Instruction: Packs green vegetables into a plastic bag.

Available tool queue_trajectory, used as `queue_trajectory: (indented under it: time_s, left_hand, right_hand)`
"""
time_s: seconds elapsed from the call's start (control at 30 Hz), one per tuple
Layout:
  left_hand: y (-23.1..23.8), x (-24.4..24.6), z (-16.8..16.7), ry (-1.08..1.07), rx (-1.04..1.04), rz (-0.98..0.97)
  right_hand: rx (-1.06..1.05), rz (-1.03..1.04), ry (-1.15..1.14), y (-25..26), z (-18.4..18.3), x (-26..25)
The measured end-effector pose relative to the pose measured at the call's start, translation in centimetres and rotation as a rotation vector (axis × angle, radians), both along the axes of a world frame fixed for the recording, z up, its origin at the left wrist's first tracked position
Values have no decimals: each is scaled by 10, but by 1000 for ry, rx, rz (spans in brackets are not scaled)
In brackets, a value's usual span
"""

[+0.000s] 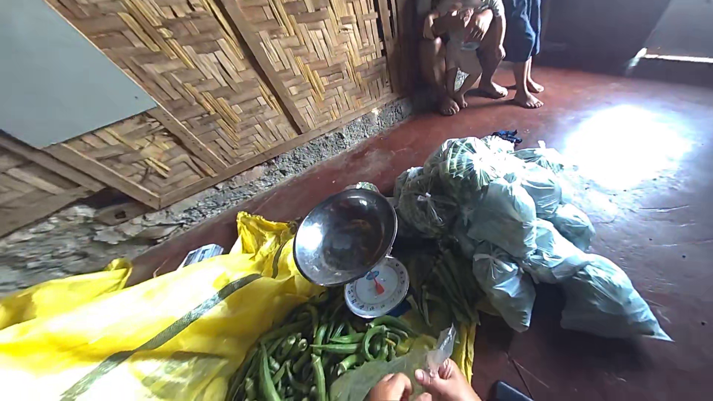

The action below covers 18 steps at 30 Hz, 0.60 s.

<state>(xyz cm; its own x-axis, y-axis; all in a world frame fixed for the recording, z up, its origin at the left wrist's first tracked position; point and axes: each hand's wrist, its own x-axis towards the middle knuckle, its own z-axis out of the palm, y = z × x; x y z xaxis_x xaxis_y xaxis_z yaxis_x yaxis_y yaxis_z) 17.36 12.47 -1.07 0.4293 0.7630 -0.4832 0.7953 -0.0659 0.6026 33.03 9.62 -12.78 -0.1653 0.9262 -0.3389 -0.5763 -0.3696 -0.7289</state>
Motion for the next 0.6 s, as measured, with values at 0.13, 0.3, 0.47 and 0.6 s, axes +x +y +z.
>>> queue_trajectory:
  time_s: [0.13, 0.3, 0.47, 0.6]
  left_hand:
    - [6, 33, -22, 41, -139, -69]
    - [5, 56, -37, 125, -174, -59]
    - [4, 60, -56, 53, -116, 6]
    - [14, 56, -68, -315, -334, 645]
  right_hand:
    - [161, -60, -88, -5, -4, 7]
    - [169, -118, -134, -14, -20, 16]
    - [277, -11, -262, -15, -43, 39]
    - [119, -10, -401, -21, -43, 69]
